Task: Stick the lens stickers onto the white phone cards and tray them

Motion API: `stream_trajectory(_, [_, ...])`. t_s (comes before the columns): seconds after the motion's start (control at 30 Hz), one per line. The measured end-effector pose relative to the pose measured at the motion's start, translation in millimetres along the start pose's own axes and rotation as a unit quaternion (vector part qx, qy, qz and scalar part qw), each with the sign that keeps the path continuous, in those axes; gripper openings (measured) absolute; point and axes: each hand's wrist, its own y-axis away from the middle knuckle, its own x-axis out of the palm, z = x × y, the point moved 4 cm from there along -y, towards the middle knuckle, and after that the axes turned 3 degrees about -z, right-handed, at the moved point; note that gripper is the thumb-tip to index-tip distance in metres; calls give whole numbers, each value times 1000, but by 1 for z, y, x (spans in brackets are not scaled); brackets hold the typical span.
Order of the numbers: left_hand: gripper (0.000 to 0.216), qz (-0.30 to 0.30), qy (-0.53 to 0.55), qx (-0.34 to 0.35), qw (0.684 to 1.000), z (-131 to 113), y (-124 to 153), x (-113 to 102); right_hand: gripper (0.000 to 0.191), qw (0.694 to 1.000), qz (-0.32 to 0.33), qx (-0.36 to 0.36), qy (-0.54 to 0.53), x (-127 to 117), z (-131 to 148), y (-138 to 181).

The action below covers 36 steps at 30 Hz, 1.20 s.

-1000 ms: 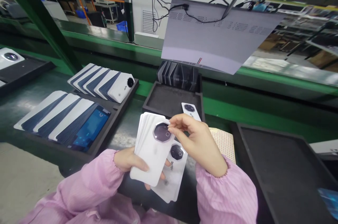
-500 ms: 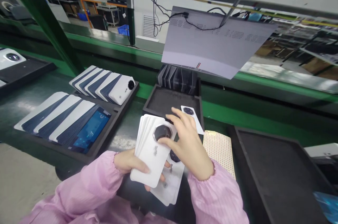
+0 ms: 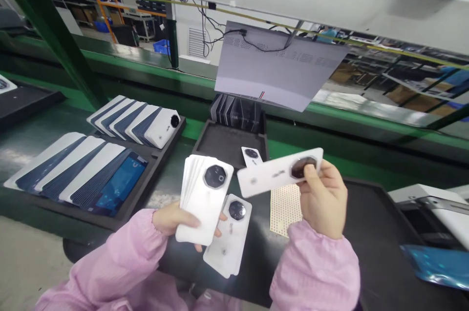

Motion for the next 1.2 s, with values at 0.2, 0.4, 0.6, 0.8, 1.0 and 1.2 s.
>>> stream_trajectory(0.2, [47, -19, -3, 47, 999, -13, 4, -2, 29, 927, 285, 128, 206, 8, -45, 39])
stream_trajectory(0.4, [48, -3, -9, 38, 999, -4, 3, -3, 28, 891, 248, 34, 378, 31, -92, 71])
stream_trajectory(0.6, [47, -5, -18, 22, 1000, 1, 2, -3, 23, 928, 181, -94, 313, 51, -20, 60])
stream_trajectory(0.8, [50, -32, -54, 6, 998, 4, 2, -4, 10, 906, 267, -152, 291, 99, 25, 52])
stream_trajectory(1.0, [50, -60, -141, -9, 988, 7, 4, -10, 8, 902, 289, -135, 289, 110, 17, 48])
stream_trajectory(1.2, [54, -72, -194, -30, 978, 12, 2, -16, 10, 892, 334, -69, 298, 103, 14, 44])
